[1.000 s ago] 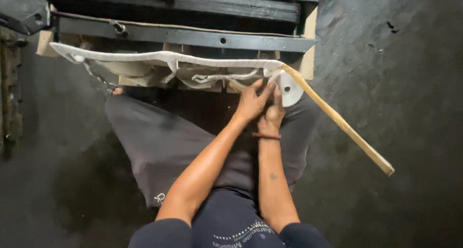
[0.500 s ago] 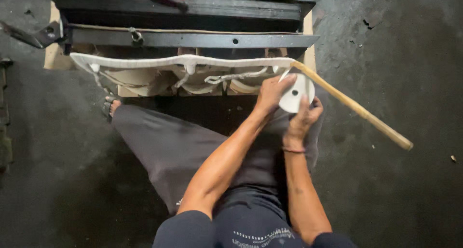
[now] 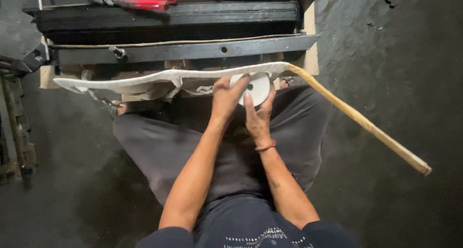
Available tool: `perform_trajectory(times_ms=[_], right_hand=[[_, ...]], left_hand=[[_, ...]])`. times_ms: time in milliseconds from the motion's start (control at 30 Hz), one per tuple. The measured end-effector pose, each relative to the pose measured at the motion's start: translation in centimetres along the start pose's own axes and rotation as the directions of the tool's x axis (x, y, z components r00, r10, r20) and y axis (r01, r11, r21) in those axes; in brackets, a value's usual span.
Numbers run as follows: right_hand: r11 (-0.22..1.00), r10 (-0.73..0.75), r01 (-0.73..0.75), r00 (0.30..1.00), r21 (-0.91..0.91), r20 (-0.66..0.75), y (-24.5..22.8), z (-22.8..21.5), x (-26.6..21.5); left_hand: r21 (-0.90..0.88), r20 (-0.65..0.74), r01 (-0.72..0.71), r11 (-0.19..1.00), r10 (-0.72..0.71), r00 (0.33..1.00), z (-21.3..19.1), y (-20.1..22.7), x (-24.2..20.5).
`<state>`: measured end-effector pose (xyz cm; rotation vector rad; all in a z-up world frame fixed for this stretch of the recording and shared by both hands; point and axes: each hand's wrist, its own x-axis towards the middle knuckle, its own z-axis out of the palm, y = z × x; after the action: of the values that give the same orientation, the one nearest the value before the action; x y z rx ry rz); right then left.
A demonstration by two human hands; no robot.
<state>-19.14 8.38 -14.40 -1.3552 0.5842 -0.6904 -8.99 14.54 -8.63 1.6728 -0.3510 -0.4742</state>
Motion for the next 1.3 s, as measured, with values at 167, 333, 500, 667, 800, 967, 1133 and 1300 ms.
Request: perform_trajectory(times_ms=[167, 333, 500, 667, 800, 967, 1133, 1300], right_hand=[[0.987, -0.161, 0.16, 0.984, -0.02, -0.081, 0.9, 2.4, 0.8], [0.925, 0.122, -0.091, 0.991, 0.37, -0.062, 3.4, 4.8, 2.2], [0.924, 0.083, -0.071, 0.996, 0.376, -0.016, 4.4, 5.2, 3.6], [0.987, -0.158, 0.154, 0.962, 0.036, 0.221, 0.4, 0.4, 3.6], [0.985, -0.065, 0.067, 0.998, 0.159, -0.019, -4.2, -8.9, 6.1], [0.96, -0.213, 0.246, 0.952, -0.133, 0.218, -8.7, -11.9, 13.7], [0.789, -0.505, 0.608, 0.726, -0.093, 0.466, -11.3, -9.5, 17.1], [0.988, -0.061, 0.038, 0.988, 0.152, 0.145, -9.3, -11.9, 10.8]], left_hand=[[0.739, -0.043, -0.412, 0.532, 0.648, 0.76, -2.7, 5.5, -2.6], [0.844, 0.237, -0.48, 0.241, 0.635, 0.735, -4.0, 7.9, 3.7], [0.694, 0.387, -0.26, 0.672, -0.043, 0.921, -3.0, 7.6, 8.5], [0.44, 0.285, -0.366, 0.82, 0.259, 0.923, -0.2, 7.2, 9.7], [0.488, 0.231, -0.397, 0.777, 0.323, 0.918, 3.3, 9.0, 12.1], [0.566, 0.458, -0.716, 0.409, 0.566, 0.685, 8.8, 10.9, 13.5], [0.536, 0.627, -0.804, 0.258, 0.516, 0.583, 12.0, 12.6, 12.7], [0.321, 0.164, -0.901, 0.292, 0.92, 0.356, 9.2, 12.4, 5.2]])
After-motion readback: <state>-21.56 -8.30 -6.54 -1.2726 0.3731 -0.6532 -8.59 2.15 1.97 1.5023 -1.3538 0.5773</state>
